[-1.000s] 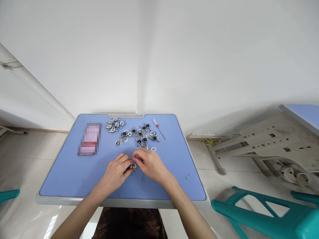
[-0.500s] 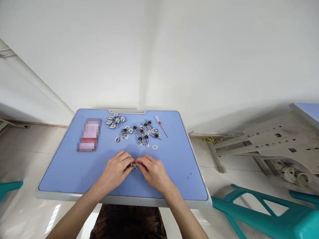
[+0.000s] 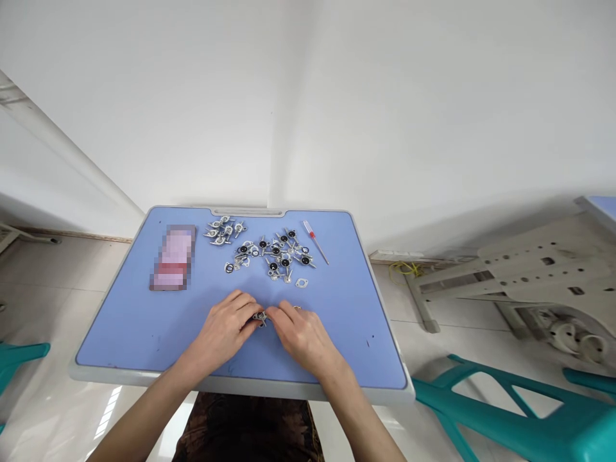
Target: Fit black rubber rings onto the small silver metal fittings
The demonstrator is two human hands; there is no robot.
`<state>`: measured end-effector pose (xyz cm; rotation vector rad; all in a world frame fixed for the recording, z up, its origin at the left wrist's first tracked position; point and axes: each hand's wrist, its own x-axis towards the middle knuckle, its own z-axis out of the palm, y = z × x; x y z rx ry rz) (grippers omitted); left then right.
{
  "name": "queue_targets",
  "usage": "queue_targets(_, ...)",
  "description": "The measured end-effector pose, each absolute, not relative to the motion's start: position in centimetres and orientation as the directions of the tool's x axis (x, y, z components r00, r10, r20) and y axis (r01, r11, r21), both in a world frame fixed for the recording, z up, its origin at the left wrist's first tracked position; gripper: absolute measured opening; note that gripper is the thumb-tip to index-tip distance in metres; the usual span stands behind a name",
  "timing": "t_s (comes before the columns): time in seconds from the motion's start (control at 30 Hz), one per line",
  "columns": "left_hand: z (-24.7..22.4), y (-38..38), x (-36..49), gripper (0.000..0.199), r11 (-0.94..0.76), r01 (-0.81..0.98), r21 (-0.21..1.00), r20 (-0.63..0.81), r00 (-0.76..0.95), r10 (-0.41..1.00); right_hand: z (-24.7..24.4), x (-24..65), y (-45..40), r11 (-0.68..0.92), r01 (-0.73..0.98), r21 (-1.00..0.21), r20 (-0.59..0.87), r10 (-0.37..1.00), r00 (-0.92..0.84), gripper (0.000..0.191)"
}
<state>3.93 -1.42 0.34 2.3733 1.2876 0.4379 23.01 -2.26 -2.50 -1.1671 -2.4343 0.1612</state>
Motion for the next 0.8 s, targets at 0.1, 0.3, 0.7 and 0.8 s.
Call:
queue_targets(0.1,0.36,-1.40,3.94,0.009,-0.493,0.719,0.490,0.083,0.524,0.848,-2.45,23.02,-2.48,0.680,0.721,-0.133,0.358,0.711,-0.605,0.027)
queue_targets(0.3,0.19,-1.41,3.85,0.009,-0.521,0.713,0.469,0.119,0.534,0.837,-1.99,22.79,-2.66,0.718,0.696,-0.020,0.429,0.635,-0.643,0.029)
queue_targets(0.7,-0.11,-1.44,3.68,0.008,-0.522,0.708,0.476,0.126,0.533,0.837,-2.52,23.43,-2.65,0.610,0.634,-0.475,0.442,0.789,-0.428,0.026)
queue_targets(0.8,-0.17,-1.46,3.67,0.009,-0.520,0.705,0.482,0.126,0.531,0.838,-2.00,23.59,-2.68,0.563,0.600,-0.568,0.423,0.826,-0.373,0.026)
